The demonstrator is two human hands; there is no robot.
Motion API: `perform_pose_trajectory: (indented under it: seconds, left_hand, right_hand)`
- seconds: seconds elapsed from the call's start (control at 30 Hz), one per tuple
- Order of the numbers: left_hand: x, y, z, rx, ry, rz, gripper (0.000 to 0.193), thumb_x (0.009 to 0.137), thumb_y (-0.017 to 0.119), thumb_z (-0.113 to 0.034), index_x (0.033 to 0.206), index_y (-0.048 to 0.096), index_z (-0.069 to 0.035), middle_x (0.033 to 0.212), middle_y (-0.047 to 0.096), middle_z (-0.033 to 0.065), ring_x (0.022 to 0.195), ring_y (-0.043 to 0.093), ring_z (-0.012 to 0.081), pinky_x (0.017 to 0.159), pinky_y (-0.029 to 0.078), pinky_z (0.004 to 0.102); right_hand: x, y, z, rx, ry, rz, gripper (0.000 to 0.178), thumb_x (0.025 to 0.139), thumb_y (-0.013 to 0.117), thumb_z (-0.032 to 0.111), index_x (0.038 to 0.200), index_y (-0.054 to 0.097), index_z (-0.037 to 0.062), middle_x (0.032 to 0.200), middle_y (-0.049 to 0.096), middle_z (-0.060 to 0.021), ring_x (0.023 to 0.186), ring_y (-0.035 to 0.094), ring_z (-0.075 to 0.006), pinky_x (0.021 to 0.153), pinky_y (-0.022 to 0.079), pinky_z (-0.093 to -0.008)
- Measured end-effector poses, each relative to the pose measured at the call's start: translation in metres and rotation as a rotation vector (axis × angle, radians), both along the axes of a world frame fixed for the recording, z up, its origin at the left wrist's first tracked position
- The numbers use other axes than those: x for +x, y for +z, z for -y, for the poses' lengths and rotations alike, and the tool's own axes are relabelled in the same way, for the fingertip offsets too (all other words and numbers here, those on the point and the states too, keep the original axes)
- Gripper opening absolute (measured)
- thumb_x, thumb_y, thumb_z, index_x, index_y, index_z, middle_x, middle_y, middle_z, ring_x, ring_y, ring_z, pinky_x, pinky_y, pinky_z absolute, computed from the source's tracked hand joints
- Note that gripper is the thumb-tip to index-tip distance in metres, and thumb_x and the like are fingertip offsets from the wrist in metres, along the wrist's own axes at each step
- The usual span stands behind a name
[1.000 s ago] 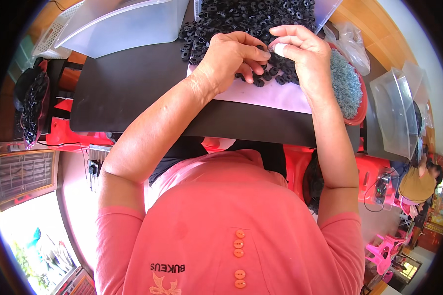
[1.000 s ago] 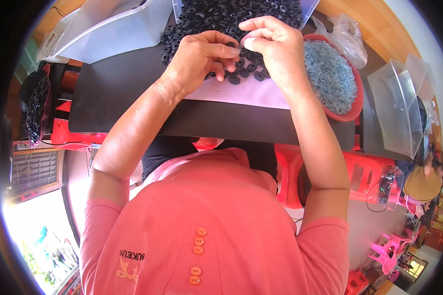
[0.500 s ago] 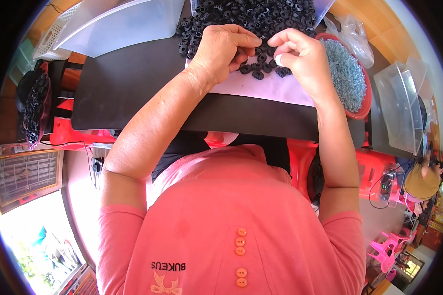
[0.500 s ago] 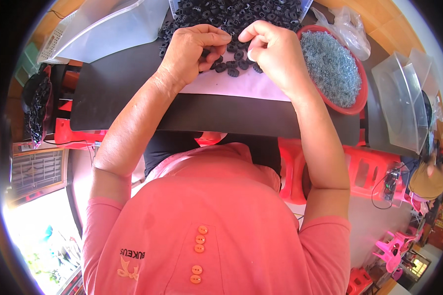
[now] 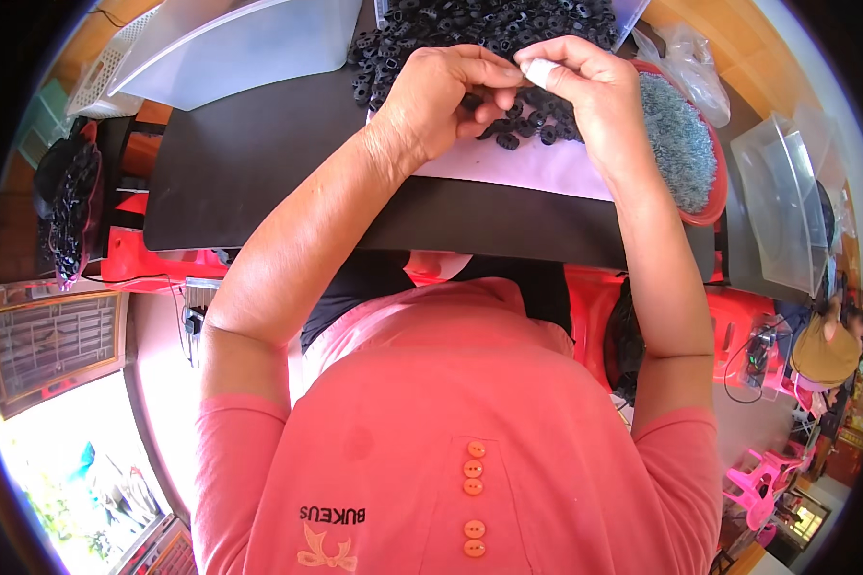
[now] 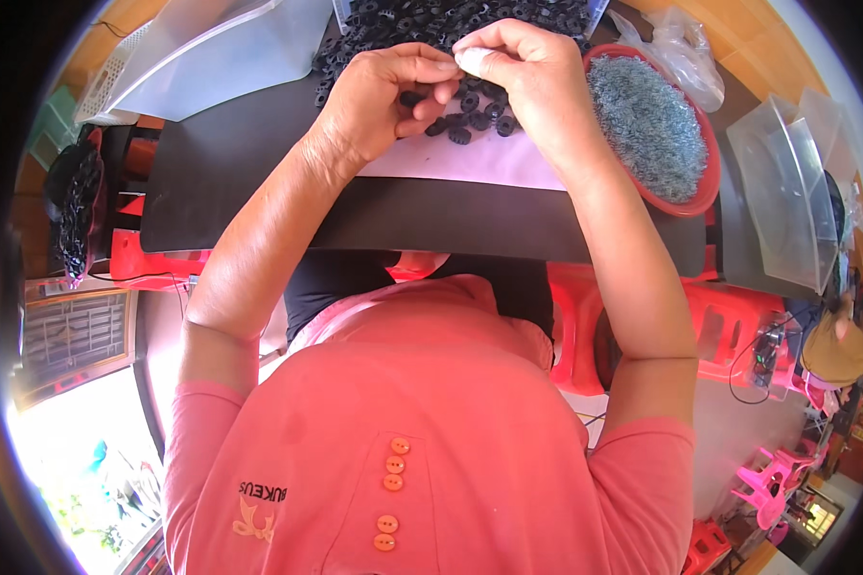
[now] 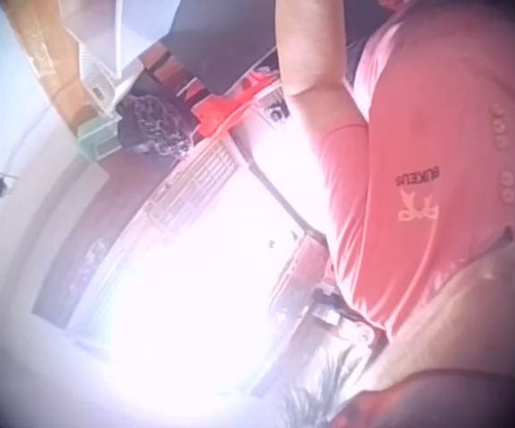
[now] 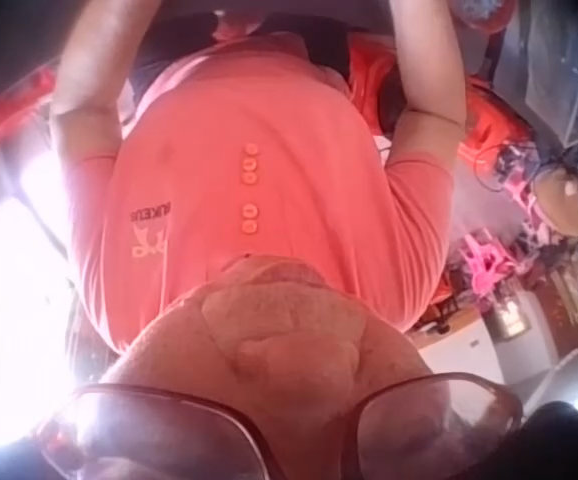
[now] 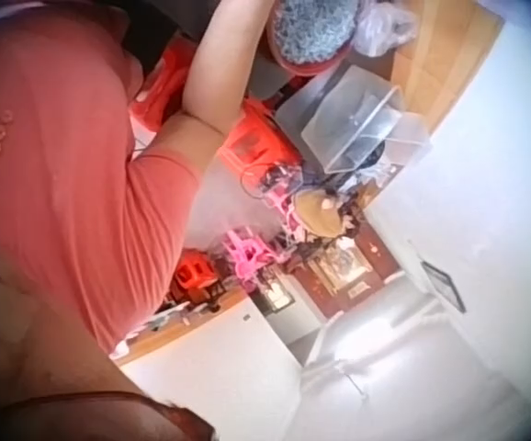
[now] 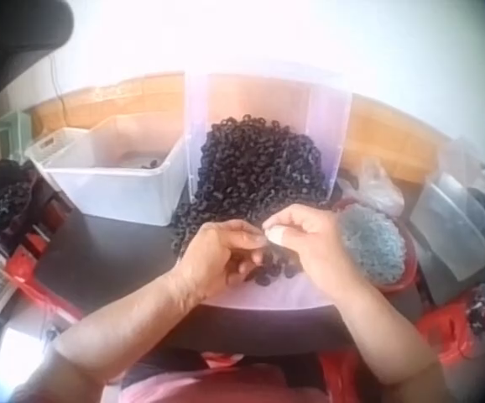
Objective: The recorder is manually inserting small blue beads into black rubber or plastic rings at a workstation.
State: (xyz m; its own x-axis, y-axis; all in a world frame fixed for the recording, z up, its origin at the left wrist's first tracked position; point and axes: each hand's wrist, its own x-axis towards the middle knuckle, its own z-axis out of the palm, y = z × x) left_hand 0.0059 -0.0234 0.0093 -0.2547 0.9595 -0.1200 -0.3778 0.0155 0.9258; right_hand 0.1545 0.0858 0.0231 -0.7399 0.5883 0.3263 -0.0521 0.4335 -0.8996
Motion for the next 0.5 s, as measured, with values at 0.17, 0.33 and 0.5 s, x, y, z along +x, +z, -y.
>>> perform_pose_trajectory:
  seconds: [0.17, 0.33, 0.5]
  left_hand:
    - [-0.007, -0.003, -0.002, 0.035, -0.06, 0.18, 0.016, 0.089, 0.061, -0.011, 0.098, 0.062, 0.002, 0.077, 0.057, 0.0059, 0.059, 0.045, 0.0111, 0.046, 0.029, 0.0243]
    - [-0.012, -0.011, -0.008, 0.013, -0.06, 0.232, 0.025, 0.094, 0.057, -0.021, 0.101, 0.062, 0.002, 0.082, 0.059, 0.0093, 0.066, 0.051, 0.0168, 0.054, 0.039, 0.0276]
    - [-0.021, -0.014, -0.015, 0.087, -0.015, 0.414, 0.041, 0.096, 0.055, -0.034, 0.099, 0.057, 0.007, 0.086, 0.059, 0.0171, 0.077, 0.063, 0.0318, 0.066, 0.054, 0.0429]
  right_hand:
    - [-0.003, -0.001, 0.003, -0.081, 0.017, -0.03, 0.016, 0.091, 0.064, 0.012, 0.101, 0.07, 0.0008, 0.089, 0.069, -0.0025, 0.086, 0.062, -0.0082, 0.08, 0.047, -0.0249]
    - [-0.006, -0.003, 0.003, 0.065, -0.019, -0.033, 0.014, 0.089, 0.061, 0.003, 0.1, 0.069, 0.0008, 0.094, 0.067, -0.0025, 0.087, 0.062, -0.0106, 0.081, 0.048, -0.0249]
    - [-0.018, 0.014, 0.015, 0.805, -0.034, -0.095, 0.019, 0.078, 0.061, -0.007, 0.094, 0.066, 0.0009, 0.091, 0.063, -0.0085, 0.085, 0.064, -0.0224, 0.077, 0.05, -0.0304]
